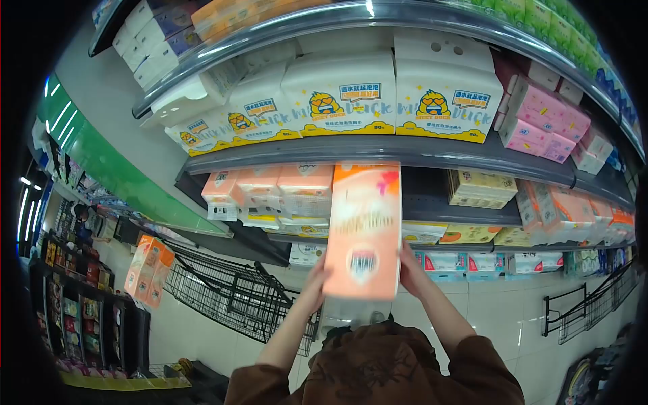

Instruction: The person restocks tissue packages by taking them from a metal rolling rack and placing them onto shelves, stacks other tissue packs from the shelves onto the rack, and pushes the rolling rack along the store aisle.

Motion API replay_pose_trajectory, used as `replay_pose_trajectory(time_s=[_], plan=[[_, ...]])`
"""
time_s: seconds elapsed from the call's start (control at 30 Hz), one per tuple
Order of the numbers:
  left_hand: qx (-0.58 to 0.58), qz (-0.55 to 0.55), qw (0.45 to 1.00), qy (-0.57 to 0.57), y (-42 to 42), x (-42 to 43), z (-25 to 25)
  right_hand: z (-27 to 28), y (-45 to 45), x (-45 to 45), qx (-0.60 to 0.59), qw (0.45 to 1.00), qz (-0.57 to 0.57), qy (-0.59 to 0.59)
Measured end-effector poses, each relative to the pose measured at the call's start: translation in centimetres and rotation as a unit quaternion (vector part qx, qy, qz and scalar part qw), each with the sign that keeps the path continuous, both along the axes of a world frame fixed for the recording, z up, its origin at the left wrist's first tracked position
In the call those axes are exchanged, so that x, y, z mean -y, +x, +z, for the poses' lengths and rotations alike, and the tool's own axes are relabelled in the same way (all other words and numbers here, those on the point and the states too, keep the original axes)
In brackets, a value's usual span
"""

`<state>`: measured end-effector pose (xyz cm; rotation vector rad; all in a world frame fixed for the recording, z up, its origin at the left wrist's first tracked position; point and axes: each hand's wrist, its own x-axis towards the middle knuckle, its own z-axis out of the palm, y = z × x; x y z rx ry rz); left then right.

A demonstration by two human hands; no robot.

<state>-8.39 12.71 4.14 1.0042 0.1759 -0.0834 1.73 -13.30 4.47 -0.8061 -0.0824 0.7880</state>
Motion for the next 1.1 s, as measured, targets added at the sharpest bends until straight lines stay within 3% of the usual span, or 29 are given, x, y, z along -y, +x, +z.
replay_pose_trajectory(time_s=[0.1,0.13,0.23,0.33,0.37,0.4,0.5,0.57,0.6,0.63,0.7,0.73,0.77,0.83,0.93,1.0,1.07,1.1], plan=[[0.099,0.081,0.991,-0.048,3.6,1.1,3.5,-1.0,0.3,-1.4,0.017,0.992,-0.087,0.091],[0.134,0.110,0.983,-0.063,4.1,1.2,4.1,0.1,-0.3,-1.9,0.018,0.997,-0.079,0.007],[0.131,0.148,0.980,-0.009,2.3,1.3,2.5,2.1,-1.8,-3.8,0.059,0.997,-0.041,-0.018],[0.013,0.162,0.987,0.007,-2.9,1.5,-2.0,3.3,2.1,-6.5,0.055,0.977,-0.205,-0.013],[-0.024,0.121,0.991,0.051,-5.2,1.4,-3.7,2.5,3.9,-6.8,0.101,0.967,-0.235,0.001],[-0.063,0.087,0.990,0.093,-7.7,1.1,-5.6,1.6,6.2,-7.4,0.145,0.955,-0.257,0.022],[-0.140,0.032,0.968,0.204,-15.7,0.5,-14.3,-0.1,10.8,-8.9,0.200,0.939,-0.270,-0.075],[-0.220,0.104,0.924,0.297,-22.1,0.7,-22.6,-3.9,13.8,-9.4,0.219,0.920,-0.284,-0.161],[-0.313,0.127,0.891,0.304,-24.7,0.8,-22.4,-6.5,16.0,-9.0,0.240,0.912,-0.281,-0.179],[-0.339,0.152,0.848,0.377,-28.1,0.7,-25.3,-6.3,15.2,-9.3,0.243,0.893,-0.324,-0.197],[-0.466,0.273,0.765,0.350,-34.8,2.2,-28.9,-5.4,12.8,-10.8,0.267,0.860,-0.359,-0.247],[-0.512,0.331,0.740,0.284,-38.4,2.9,-31.7,-6.4,11.9,-11.4,0.277,0.828,-0.393,-0.287],[-0.606,0.326,0.708,0.161,-42.1,3.4,-34.3,-6.2,10.0,-12.1,0.272,0.824,-0.385,-0.315],[-0.723,0.293,0.615,0.117,-48.2,4.9,-38.6,-6.4,4.2,-13.0,0.290,0.837,-0.337,-0.319],[-0.671,0.223,0.653,0.269,-52.6,4.0,-37.2,-4.3,-8.4,-17.7,0.335,0.877,-0.193,-0.285],[-0.577,0.242,0.727,0.282,-52.9,1.6,-33.0,-5.7,-15.3,-20.5,0.352,0.901,-0.048,-0.247],[-0.506,0.337,0.782,0.141,-53.8,-0.2,-33.0,-7.4,-22.1,-24.4,0.375,0.903,0.049,-0.205],[-0.485,0.356,0.785,0.146,-54.3,-1.1,-32.7,-6.7,-25.6,-26.6,0.347,0.912,0.107,-0.191]])
